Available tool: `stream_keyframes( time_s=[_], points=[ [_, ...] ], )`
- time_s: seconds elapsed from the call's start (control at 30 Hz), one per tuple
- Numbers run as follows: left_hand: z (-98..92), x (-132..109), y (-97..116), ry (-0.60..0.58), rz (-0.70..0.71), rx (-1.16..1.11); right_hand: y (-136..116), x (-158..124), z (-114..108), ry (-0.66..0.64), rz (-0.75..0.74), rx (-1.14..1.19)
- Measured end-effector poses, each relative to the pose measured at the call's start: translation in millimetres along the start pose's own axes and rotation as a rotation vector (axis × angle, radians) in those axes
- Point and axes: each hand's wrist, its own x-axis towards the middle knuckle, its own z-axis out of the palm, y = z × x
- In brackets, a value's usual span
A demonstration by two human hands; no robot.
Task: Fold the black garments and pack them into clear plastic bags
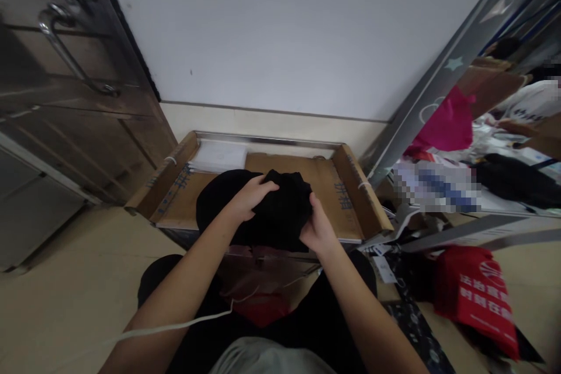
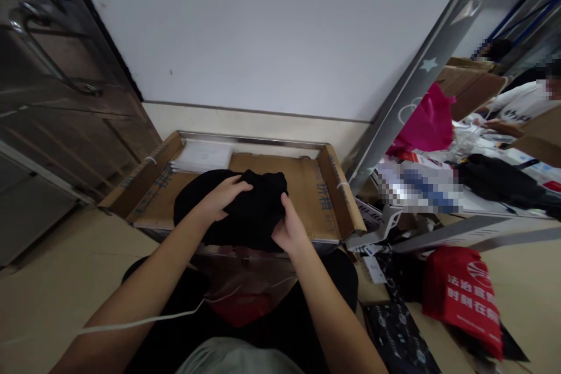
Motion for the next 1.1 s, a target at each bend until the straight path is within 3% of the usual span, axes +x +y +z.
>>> stream_keyframes(
  time_s=[0.17, 0.27, 0.33, 0.47, 0.57, 0.63, 0.73, 0.93, 1.1],
  points=[
    [6.6, -12.7, -2.3, 0.174, 0.262, 0.495, 16.4, 17.2, 4.1, 0.073, 0.048, 0.117],
    [-10.9, -9.9, -1.1, 0.217, 0.372, 0.588, 15.7, 25.7, 1.9, 0.093, 0.085, 0.16],
    [-40.8, 5.4, -1.3, 0.256, 0.431, 0.665, 11.9, 29.4, -1.6, 0.096, 0.092, 0.175],
    [-126.9, 53.0, -13.9, 0.318, 0.425, 1.109, 5.5, 33.0, -9.3, 0.118, 0.099, 0.171],
    [-178.5, 77.6, -30.6, 0.193, 0.335, 1.363, 5.2, 33.5, -12.0, 0.147, 0.112, 0.165],
    [-196.7, 83.9, -39.7, 0.118, 0.322, 1.469, 6.1, 33.3, -11.9, 0.154, 0.121, 0.179],
    [-204.1, 85.7, -46.6, 0.083, 0.33, 1.523, 7.3, 32.5, -9.9, 0.161, 0.12, 0.224],
    [-191.4, 88.5, -47.1, 0.051, 0.364, 1.463, 7.7, 30.5, -3.4, 0.151, 0.141, 0.232],
    [-178.6, 81.5, -25.6, 0.241, 0.384, 1.461, 6.6, 28.9, 1.5, 0.207, 0.142, 0.274]
  ],
)
